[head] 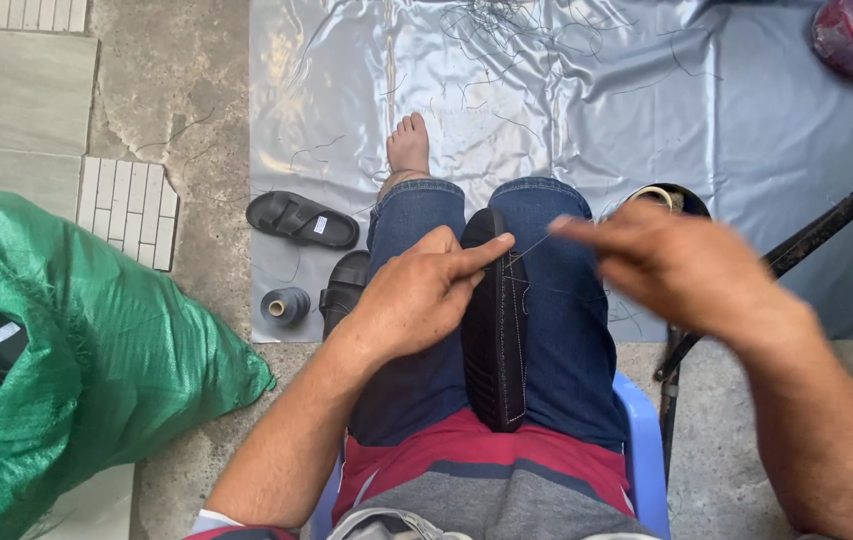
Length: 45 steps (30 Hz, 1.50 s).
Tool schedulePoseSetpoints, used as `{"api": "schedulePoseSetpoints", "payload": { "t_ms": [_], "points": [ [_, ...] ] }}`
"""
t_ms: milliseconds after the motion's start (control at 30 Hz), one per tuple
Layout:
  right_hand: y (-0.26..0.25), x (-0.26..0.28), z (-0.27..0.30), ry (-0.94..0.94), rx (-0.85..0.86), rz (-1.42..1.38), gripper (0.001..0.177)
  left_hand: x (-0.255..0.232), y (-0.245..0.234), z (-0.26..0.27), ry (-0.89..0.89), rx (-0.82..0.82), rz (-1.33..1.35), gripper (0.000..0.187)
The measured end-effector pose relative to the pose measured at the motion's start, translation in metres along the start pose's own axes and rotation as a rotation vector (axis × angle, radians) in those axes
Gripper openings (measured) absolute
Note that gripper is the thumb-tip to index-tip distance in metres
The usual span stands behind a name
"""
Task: The person sits on a blue chair and sews a black slipper held on their lap using a needle and thread. They repeatedly push the needle through the slipper sole and pull the thread to secure the stitching.
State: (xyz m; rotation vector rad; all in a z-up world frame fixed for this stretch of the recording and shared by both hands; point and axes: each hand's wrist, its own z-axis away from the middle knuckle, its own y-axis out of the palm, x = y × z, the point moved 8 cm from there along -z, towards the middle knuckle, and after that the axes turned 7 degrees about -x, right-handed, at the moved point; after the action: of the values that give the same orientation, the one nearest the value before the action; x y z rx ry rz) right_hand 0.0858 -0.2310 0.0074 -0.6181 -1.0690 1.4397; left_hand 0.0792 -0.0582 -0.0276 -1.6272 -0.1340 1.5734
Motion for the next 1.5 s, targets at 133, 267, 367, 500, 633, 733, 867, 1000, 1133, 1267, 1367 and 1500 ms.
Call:
{"api": "schedulePoseSetpoints", "payload": {
  "t_ms": [133, 267, 367, 500, 633, 733, 867, 1000, 1133, 1267, 1367, 1500],
  "points": [
    [0.001, -0.010, 0.008, -0.140, -0.157, 0.095, 0.049, -0.012, -0.005, 0.001, 0.015, -0.012, 0.035, 0.040],
    [0.004, -0.003, 0.011, -0.218, -0.174, -0.056, 0.051, -0.025, -0.008, 0.000, 0.057, -0.188, -0.018, 0.036],
    [0.008, -0.002, 0.009, -0.234, -0.162, -0.169, 0.048, -0.026, -0.009, 0.000, 0.081, -0.272, 0.001, 0.023],
    [-0.003, 0.013, 0.014, -0.190, -0.162, -0.541, 0.048, -0.016, -0.010, -0.002, 0.030, -0.259, 0.282, 0.010],
    [0.017, 0.018, 0.001, -0.170, -0.286, -0.744, 0.064, -0.023, -0.014, -0.001, 0.026, -0.249, 0.434, 0.010],
    [0.019, 0.029, -0.002, -0.200, -0.401, -0.906, 0.016, -0.028, -0.024, 0.001, 0.113, -0.325, 0.353, 0.014],
    [0.028, 0.028, -0.004, -0.190, -0.215, -1.149, 0.018, -0.019, -0.025, 0.008, 0.088, -0.351, 0.372, 0.012],
    [0.008, 0.022, 0.002, -0.257, -0.469, -0.512, 0.023, -0.034, -0.014, 0.025, 0.132, -0.267, 0.195, 0.010],
    [-0.002, 0.043, 0.014, -0.251, -0.550, -0.191, 0.013, -0.035, -0.002, 0.031, 0.154, -0.297, 0.019, 0.010],
    [0.026, 0.037, 0.008, -0.185, -0.369, -0.152, 0.015, -0.031, -0.004, 0.035, 0.148, -0.353, 0.028, 0.008],
    [0.038, 0.024, 0.003, -0.141, -0.248, -0.634, 0.010, -0.028, -0.005, 0.037, 0.138, -0.357, 0.057, 0.007],
    [0.045, -0.040, 0.007, -0.015, -0.364, -1.562, 0.014, -0.029, -0.011, 0.040, 0.136, -0.338, 0.087, 0.006]
  ]
}}
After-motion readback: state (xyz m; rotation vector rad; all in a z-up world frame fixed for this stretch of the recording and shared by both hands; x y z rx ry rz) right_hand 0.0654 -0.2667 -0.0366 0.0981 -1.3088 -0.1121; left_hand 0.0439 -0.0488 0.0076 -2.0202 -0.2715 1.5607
